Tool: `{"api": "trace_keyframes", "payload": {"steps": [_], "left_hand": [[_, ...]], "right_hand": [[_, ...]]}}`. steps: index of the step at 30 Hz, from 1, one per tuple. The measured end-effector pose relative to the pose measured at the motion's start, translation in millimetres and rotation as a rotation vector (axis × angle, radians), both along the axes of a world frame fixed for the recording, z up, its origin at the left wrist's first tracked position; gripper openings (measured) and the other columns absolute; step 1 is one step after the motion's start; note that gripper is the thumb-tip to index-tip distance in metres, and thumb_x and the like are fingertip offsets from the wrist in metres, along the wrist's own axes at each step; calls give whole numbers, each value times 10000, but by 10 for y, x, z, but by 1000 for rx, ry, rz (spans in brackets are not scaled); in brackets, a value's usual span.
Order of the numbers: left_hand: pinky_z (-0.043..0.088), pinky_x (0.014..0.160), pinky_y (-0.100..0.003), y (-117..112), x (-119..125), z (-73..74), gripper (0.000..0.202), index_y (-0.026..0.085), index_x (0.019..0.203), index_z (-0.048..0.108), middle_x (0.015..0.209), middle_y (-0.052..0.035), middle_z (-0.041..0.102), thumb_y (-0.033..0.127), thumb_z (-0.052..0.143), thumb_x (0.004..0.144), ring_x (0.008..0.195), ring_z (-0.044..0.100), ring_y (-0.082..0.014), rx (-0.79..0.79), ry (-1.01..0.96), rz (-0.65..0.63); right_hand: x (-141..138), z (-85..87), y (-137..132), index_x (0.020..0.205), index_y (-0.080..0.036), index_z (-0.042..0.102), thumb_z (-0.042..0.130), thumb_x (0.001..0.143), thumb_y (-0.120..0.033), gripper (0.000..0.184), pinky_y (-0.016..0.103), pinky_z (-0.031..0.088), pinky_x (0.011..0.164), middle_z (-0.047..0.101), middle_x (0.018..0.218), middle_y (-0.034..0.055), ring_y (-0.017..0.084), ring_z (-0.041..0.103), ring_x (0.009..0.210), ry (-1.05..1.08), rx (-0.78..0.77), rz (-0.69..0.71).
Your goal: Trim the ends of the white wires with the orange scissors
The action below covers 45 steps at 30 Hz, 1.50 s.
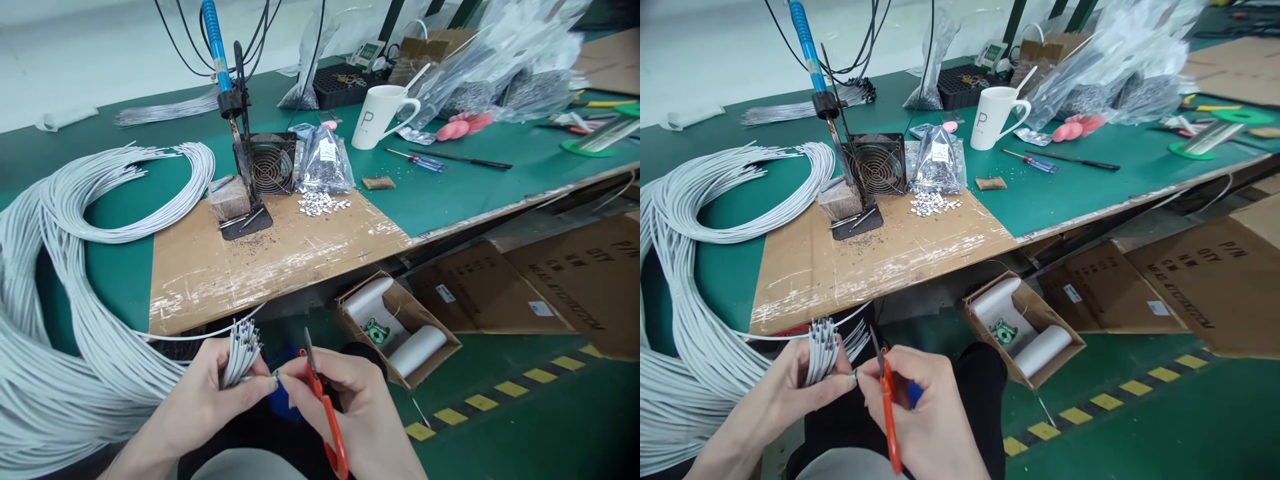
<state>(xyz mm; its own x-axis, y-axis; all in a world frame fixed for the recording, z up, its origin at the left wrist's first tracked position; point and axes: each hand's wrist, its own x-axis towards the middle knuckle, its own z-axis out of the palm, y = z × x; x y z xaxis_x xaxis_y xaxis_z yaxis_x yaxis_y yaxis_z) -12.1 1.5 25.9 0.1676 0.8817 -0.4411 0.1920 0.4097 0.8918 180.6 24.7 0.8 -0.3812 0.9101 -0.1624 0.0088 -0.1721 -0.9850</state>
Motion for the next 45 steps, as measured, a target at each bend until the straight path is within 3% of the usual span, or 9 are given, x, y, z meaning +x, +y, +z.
{"api": "trace_keyframes", "payload": {"steps": [3,9,13,17,22,28,31,40,45], "left_hand": [[297,555,-247,12,-5,-41,286,171,773,643,648,62,445,414,702,912,598,314,-122,46,26,7],[288,535,-243,-23,51,-35,285,182,765,621,645,68,440,401,711,924,580,319,-115,77,85,62],[312,531,-239,-91,91,-60,323,184,820,629,680,44,504,478,706,933,590,369,-121,91,43,166],[291,513,-236,-131,97,-75,373,183,786,608,642,53,461,509,659,960,571,337,-117,138,6,213],[276,513,-238,-101,92,-34,281,189,751,592,627,65,444,379,664,946,559,318,-112,123,57,143],[269,517,-244,-42,113,19,228,176,700,592,606,60,422,308,667,870,565,307,-115,82,141,66],[263,502,-242,-45,124,24,213,174,701,599,596,55,428,314,669,847,555,319,-116,43,143,62],[346,522,-230,-27,189,13,187,182,678,586,599,43,463,275,658,823,576,372,-126,153,187,139],[305,487,-221,-26,165,15,170,178,682,595,575,63,431,251,652,824,537,312,-106,128,165,110]], "right_hand": [[-40,31,-40,725,-185,788,760,820,-311,161,230,354,537,599,656,0,113,443,599,50,-113,-77],[-88,65,-66,681,-184,814,800,780,-333,179,237,351,524,592,597,8,112,446,569,64,-129,-181],[-236,-13,-148,689,-184,810,860,731,-363,191,217,375,488,594,553,-5,85,425,485,157,-232,-285],[-357,-139,-216,707,-175,782,795,811,-454,298,221,393,463,566,504,-9,93,435,437,259,-254,-368],[-160,-98,-92,716,-171,793,798,791,-290,140,210,374,479,642,585,15,98,464,496,148,-70,-98],[48,163,22,678,-153,768,717,819,-300,210,238,323,495,585,603,1,102,446,533,-83,0,-7],[54,214,36,666,-152,764,693,834,-294,231,241,306,488,552,580,-10,98,424,521,-130,37,68],[-67,-11,-53,622,-156,737,766,762,-329,224,244,342,493,571,551,4,111,430,515,-21,-49,-123],[-31,53,-48,640,-158,740,775,789,-377,267,249,368,513,627,571,22,123,469,537,-36,-134,-92]]}}
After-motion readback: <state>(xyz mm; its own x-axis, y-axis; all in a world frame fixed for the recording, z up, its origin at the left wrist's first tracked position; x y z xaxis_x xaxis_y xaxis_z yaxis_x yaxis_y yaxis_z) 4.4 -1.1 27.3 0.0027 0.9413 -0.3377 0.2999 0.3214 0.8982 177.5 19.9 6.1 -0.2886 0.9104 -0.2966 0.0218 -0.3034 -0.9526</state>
